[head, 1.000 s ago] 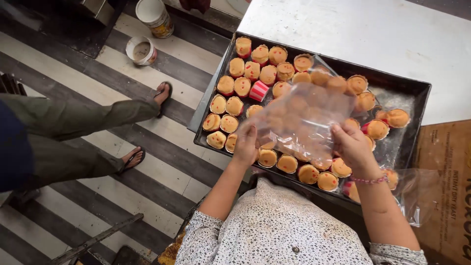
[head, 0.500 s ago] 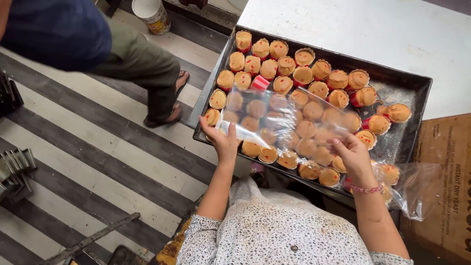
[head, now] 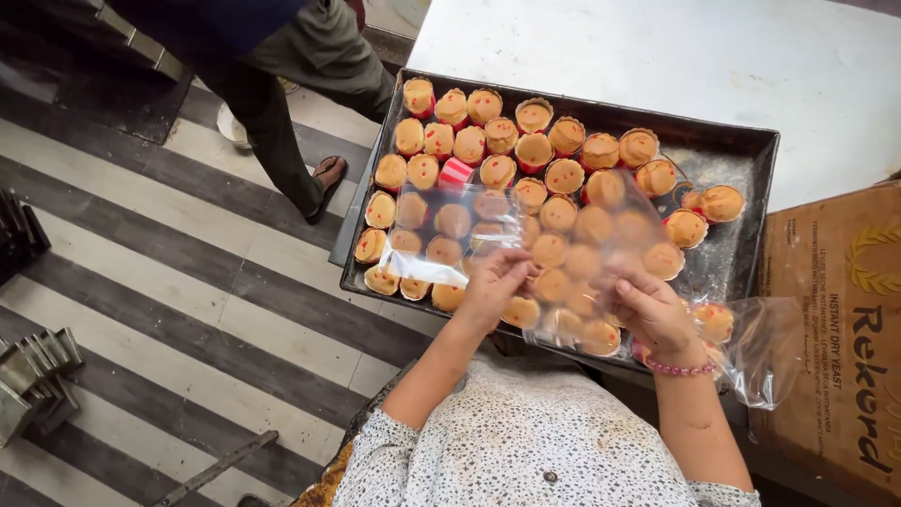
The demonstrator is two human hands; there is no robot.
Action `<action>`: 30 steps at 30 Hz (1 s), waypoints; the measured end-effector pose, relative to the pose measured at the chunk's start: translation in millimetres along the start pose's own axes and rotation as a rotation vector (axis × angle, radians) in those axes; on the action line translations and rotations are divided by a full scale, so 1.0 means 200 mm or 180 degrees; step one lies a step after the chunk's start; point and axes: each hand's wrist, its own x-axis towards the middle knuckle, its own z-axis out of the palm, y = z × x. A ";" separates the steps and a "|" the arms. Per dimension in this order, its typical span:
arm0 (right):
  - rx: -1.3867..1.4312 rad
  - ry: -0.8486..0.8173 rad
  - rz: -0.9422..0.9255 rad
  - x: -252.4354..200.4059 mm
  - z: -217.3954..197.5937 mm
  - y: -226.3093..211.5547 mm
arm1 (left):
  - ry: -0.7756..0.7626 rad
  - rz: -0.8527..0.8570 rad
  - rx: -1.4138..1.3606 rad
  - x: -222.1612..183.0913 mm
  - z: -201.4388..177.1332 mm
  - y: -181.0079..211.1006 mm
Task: Bagging small muffins into plastic bags from a baking tray in a production area.
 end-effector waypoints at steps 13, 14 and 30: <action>-0.0911 0.0477 -0.0157 0.02 -0.16 0.14 | 0.0481 0.1552 0.2295 -0.11 -0.07 0.27; -0.0931 0.0455 -0.0166 0.02 -0.14 0.13 | 0.0496 0.1579 0.2288 -0.09 -0.05 0.24; -0.0402 0.0319 -0.0277 -0.04 -0.03 0.12 | -0.1377 0.0730 0.3505 -0.15 0.14 0.45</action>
